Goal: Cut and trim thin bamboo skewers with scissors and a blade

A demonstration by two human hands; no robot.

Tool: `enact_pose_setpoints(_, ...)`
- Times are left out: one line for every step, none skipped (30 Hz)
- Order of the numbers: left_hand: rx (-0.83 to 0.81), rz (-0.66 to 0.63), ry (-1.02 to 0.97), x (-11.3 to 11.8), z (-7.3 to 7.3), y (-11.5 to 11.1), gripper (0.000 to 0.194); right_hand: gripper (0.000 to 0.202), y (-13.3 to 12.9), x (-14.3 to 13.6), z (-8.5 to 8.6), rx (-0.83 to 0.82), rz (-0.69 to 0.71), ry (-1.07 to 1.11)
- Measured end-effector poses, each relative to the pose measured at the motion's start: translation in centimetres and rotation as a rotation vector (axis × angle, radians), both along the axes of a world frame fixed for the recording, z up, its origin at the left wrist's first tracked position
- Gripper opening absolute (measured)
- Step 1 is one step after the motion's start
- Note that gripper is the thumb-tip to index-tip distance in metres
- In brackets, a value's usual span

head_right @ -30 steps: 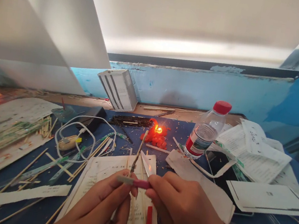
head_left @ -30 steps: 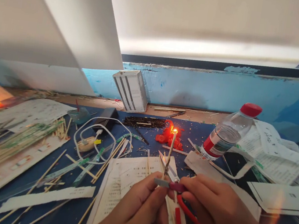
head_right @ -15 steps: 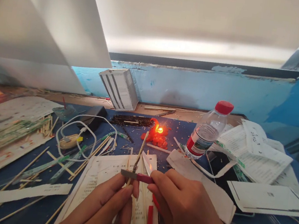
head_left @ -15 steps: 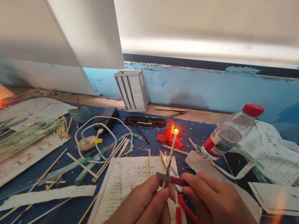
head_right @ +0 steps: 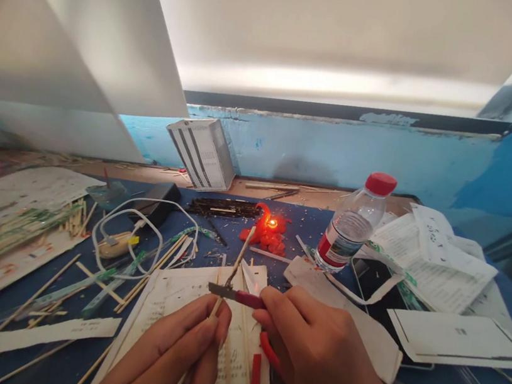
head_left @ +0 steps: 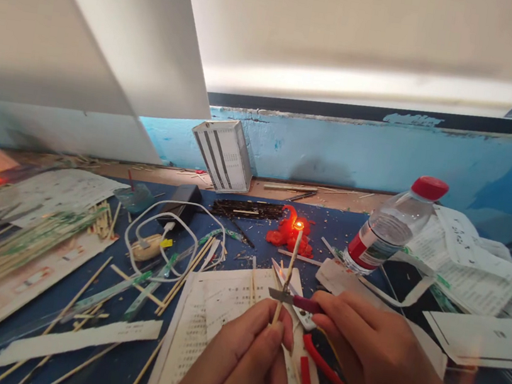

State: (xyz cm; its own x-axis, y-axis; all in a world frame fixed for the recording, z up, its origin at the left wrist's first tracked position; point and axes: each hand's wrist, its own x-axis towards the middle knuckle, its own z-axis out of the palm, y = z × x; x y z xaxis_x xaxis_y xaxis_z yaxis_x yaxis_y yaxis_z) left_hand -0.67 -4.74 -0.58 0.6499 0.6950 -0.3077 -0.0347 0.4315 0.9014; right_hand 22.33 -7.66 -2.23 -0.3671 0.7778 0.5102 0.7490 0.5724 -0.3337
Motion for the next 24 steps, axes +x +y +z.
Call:
enact_pose_setpoints(-0.011,0.004,-0.009,0.0,-0.1,0.0,0.027,0.018,0.0,0.1,0.0,0.002,-0.001,-0.004)
enact_pose_setpoints(-0.022,0.006,-0.023,0.1,-0.2,0.0,0.028,0.018,0.1,0.1,0.0,0.007,-0.005,-0.007)
enact_pose_setpoints(-0.036,0.002,-0.044,0.1,-0.4,0.0,0.029,0.018,0.1,0.1,0.0,0.014,-0.010,-0.007)
enact_pose_setpoints(-0.050,-0.006,-0.072,0.2,-0.7,0.0,0.031,0.018,0.1,0.2,0.0,0.014,-0.015,-0.005)
enact_pose_setpoints(-0.062,-0.019,-0.099,0.2,-1.1,0.1,0.033,0.019,0.1,0.2,-0.1,0.009,-0.015,0.002)
enact_pose_setpoints(-0.076,-0.038,-0.131,0.2,-1.4,0.2,0.035,0.019,0.1,0.2,-0.2,-0.002,-0.016,0.012)
enact_pose_setpoints(-0.092,-0.060,-0.167,0.3,-1.8,0.3,0.036,0.019,0.0,0.1,-0.3,-0.015,-0.015,0.024)
enact_pose_setpoints(-0.105,-0.078,-0.202,0.4,-2.2,0.5,0.036,0.019,0.0,0.1,-0.4,-0.032,-0.016,0.037)
enact_pose_setpoints(-0.111,-0.091,-0.228,0.4,-2.4,0.6,0.036,0.019,0.0,0.0,-0.6,-0.050,-0.019,0.050)
enact_pose_setpoints(-0.112,-0.087,-0.238,0.5,-2.6,0.7,0.035,0.019,-0.1,0.0,-0.8,-0.071,-0.024,0.064)
enact_pose_setpoints(-0.109,-0.074,-0.236,0.5,-2.6,0.8,0.034,0.020,-0.1,-0.1,-0.9,-0.094,-0.027,0.077)
enact_pose_setpoints(-0.103,-0.052,-0.220,0.6,-2.5,0.8,0.033,0.020,-0.1,-0.1,-1.0,-0.124,-0.029,0.088)
enact_pose_setpoints(-0.091,-0.039,-0.192,0.7,-2.2,0.7,0.033,0.020,-0.1,-0.1,-1.1,-0.163,-0.027,0.095)
enact_pose_setpoints(-0.078,-0.020,-0.164,0.7,-1.9,0.5,0.033,0.020,-0.2,-0.1,-1.1,-0.206,-0.023,0.101)
enact_pose_setpoints(-0.069,0.008,-0.136,0.8,-1.5,0.2,0.034,0.020,-0.2,0.0,-1.0,-0.242,-0.021,0.105)
enact_pose_setpoints(-0.062,0.029,-0.113,0.9,-1.1,0.0,0.034,0.021,-0.2,0.0,-0.9,-0.266,-0.015,0.106)
enact_pose_setpoints(-0.055,0.082,-0.089,0.9,-0.6,-0.3,0.034,0.023,-0.3,0.1,-0.8,-0.282,-0.006,0.101)
enact_pose_setpoints(-0.066,0.117,-0.067,1.0,-0.3,-0.6,0.033,0.026,-0.3,0.1,-0.6,-0.290,0.006,0.093)
enact_pose_setpoints(-0.082,0.137,-0.057,1.0,0.1,-0.8,0.033,0.028,-0.4,0.1,-0.5,-0.295,0.024,0.081)
enact_pose_setpoints(-0.105,0.149,-0.051,1.0,0.3,-0.9,0.033,0.030,-0.5,0.0,-0.5,-0.295,0.043,0.069)
enact_pose_setpoints(-0.126,0.139,-0.050,1.0,0.4,-0.9,0.033,0.032,-0.6,0.0,-0.4,-0.293,0.061,0.060)
enact_pose_setpoints(-0.145,0.129,-0.049,0.9,0.5,-0.9,0.033,0.032,-0.6,-0.1,-0.5,-0.284,0.075,0.058)
enact_pose_setpoints(-0.169,0.122,-0.047,0.8,0.5,-0.8,0.033,0.030,-0.7,-0.2,-0.5,-0.269,0.082,0.063)
enact_pose_setpoints(-0.192,0.113,-0.047,0.7,0.5,-0.7,0.033,0.029,-0.7,-0.3,-0.5,-0.253,0.086,0.071)
